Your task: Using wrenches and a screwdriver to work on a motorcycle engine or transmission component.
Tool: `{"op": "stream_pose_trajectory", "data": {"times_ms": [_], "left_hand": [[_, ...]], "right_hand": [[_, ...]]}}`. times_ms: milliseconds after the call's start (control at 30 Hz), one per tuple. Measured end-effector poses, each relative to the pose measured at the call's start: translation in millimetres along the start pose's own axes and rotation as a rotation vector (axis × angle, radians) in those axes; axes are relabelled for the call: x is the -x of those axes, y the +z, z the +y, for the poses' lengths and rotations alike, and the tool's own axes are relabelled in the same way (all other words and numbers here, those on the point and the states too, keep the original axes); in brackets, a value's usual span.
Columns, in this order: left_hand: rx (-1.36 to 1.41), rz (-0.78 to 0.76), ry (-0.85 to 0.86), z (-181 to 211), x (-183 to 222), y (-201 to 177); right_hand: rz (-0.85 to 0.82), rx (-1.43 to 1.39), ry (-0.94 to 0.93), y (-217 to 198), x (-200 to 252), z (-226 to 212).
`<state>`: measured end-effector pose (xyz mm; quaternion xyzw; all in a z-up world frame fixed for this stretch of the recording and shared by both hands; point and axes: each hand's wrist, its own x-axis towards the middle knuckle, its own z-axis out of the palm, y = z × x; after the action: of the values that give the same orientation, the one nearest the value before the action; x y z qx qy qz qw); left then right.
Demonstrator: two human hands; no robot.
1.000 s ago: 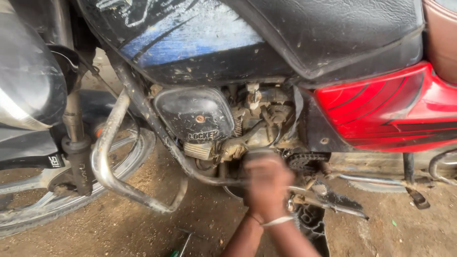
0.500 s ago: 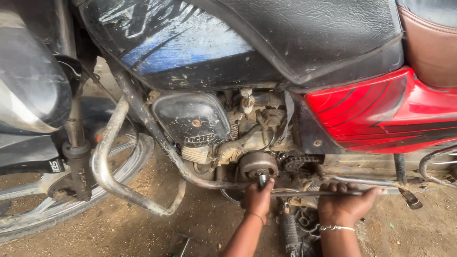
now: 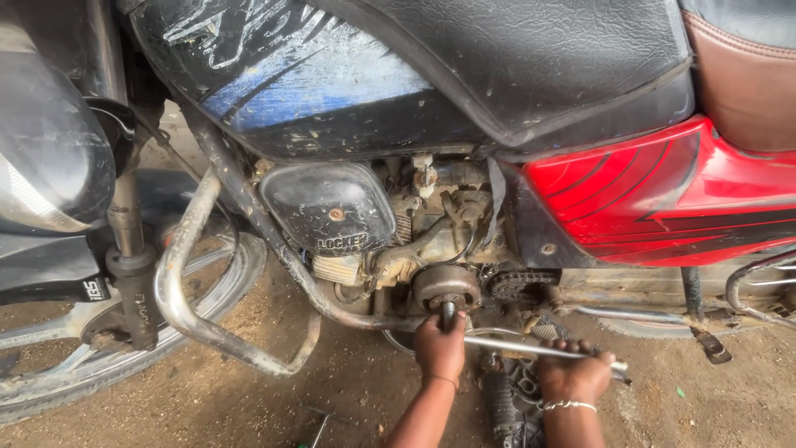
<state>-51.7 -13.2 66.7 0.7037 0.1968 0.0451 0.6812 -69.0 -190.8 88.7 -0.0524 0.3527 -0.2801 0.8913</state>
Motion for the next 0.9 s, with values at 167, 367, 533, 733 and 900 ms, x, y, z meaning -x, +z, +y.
{"op": "stream_pose_trajectory", "data": {"times_ms": [167,367,533,733,900], "left_hand": [[-0.02,0.084,0.141,-8,-9,4],[-0.043,0.109,0.15,-12,-16,8],[0.097,0.022,0.048,-33,-29,16],[0.665,-0.175,-0.345,-8,-3,7],[1.392,-0.509,-0.488,-10,13,-8]], "right_hand": [[0.047,-0.017,0.042,-27,-22,17],[0.113,0.218,-0.01,-7,40,25],[-0.231,0.717,-0.402,28,89,20],[-0.566,1.776,-0.825,16,116,62],[-1.436,1.808,-1.333,-15,173,142]]}}
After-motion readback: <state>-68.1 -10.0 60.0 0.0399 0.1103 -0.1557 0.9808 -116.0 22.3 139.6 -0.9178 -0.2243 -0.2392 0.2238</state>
